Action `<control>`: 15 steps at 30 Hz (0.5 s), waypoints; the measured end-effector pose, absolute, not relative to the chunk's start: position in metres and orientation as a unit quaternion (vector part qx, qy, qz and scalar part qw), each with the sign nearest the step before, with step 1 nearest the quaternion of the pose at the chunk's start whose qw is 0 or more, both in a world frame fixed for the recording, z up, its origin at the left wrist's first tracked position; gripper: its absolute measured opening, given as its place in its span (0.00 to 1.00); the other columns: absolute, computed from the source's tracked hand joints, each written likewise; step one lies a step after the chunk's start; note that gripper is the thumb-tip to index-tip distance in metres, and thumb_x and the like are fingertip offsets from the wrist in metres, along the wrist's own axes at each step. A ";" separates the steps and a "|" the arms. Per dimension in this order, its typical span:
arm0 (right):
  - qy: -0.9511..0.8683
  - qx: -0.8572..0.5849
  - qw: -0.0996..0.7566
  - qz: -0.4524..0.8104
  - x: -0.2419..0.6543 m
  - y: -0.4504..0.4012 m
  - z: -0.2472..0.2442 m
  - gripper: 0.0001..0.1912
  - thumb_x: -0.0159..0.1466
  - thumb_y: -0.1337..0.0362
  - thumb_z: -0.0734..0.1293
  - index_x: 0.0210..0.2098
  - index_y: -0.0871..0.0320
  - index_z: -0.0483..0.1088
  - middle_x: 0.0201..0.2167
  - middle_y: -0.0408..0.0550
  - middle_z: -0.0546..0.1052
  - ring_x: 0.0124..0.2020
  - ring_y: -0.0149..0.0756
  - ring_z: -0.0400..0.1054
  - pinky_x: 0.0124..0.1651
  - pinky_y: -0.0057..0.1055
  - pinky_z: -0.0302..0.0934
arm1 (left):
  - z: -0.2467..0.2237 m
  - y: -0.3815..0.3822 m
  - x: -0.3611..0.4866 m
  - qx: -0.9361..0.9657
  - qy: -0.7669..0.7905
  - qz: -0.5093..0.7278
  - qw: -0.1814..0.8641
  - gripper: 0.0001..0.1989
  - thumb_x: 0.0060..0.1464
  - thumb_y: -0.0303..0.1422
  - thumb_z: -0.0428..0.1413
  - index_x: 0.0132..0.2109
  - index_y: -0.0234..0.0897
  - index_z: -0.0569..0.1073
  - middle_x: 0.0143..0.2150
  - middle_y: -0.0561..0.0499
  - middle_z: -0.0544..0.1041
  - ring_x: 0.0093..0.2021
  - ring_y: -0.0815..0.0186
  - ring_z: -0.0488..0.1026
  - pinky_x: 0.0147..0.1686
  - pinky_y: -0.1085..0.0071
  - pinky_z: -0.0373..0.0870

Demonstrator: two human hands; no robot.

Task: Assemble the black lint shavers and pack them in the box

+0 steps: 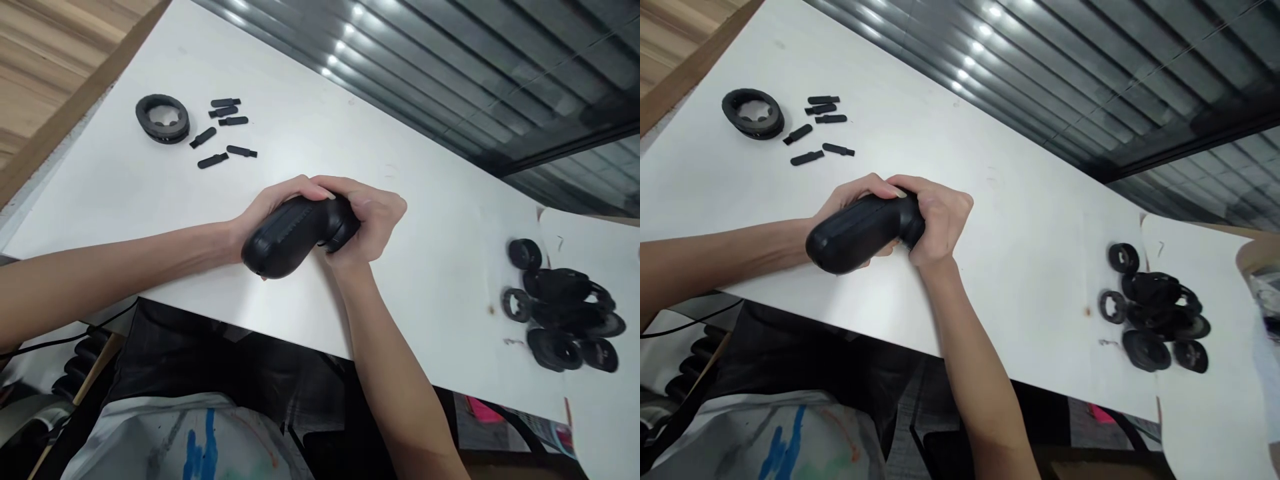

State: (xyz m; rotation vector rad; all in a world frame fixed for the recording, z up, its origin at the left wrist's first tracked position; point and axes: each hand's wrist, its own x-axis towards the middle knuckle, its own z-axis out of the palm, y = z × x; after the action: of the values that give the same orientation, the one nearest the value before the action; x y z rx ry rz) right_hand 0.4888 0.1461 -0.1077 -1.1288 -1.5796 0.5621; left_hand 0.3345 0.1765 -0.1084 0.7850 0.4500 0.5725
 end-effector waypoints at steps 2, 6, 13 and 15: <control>-0.688 -0.457 0.539 0.164 0.490 0.149 -0.112 0.31 0.73 0.44 0.53 0.35 0.53 0.82 0.30 0.50 0.81 0.36 0.49 0.79 0.38 0.45 0.74 | -0.108 0.178 0.333 0.346 0.188 0.220 0.893 0.20 0.65 0.46 0.56 0.31 0.36 0.68 0.20 0.56 0.63 0.17 0.71 0.64 0.16 0.75 0.63; -0.735 -0.382 0.556 0.070 0.491 0.157 -0.120 0.30 0.76 0.49 0.52 0.37 0.54 0.81 0.30 0.49 0.81 0.31 0.43 0.78 0.33 0.39 0.72 | -0.105 0.179 0.331 0.322 0.165 0.213 0.908 0.19 0.64 0.44 0.58 0.30 0.37 0.66 0.18 0.58 0.60 0.15 0.74 0.60 0.15 0.77 0.62; -0.749 -0.366 0.551 0.040 0.492 0.159 -0.118 0.29 0.78 0.52 0.51 0.38 0.56 0.80 0.32 0.48 0.83 0.33 0.41 0.79 0.35 0.37 0.72 | -0.099 0.176 0.334 0.325 0.207 0.200 0.901 0.22 0.63 0.46 0.52 0.24 0.40 0.63 0.17 0.52 0.61 0.14 0.69 0.58 0.10 0.71 0.56; -0.741 -0.361 0.564 0.048 0.491 0.159 -0.117 0.29 0.78 0.51 0.52 0.38 0.55 0.81 0.33 0.48 0.83 0.33 0.42 0.79 0.35 0.39 0.71 | -0.098 0.176 0.336 0.349 0.231 0.243 0.875 0.19 0.65 0.41 0.52 0.26 0.40 0.64 0.19 0.52 0.63 0.16 0.69 0.60 0.14 0.71 0.59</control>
State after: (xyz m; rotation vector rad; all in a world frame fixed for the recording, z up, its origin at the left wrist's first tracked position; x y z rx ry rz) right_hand 0.4906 0.1586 -0.1166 -0.8493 -1.7428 0.1129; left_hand 0.3364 0.1756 -0.0977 0.7279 0.4821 0.5075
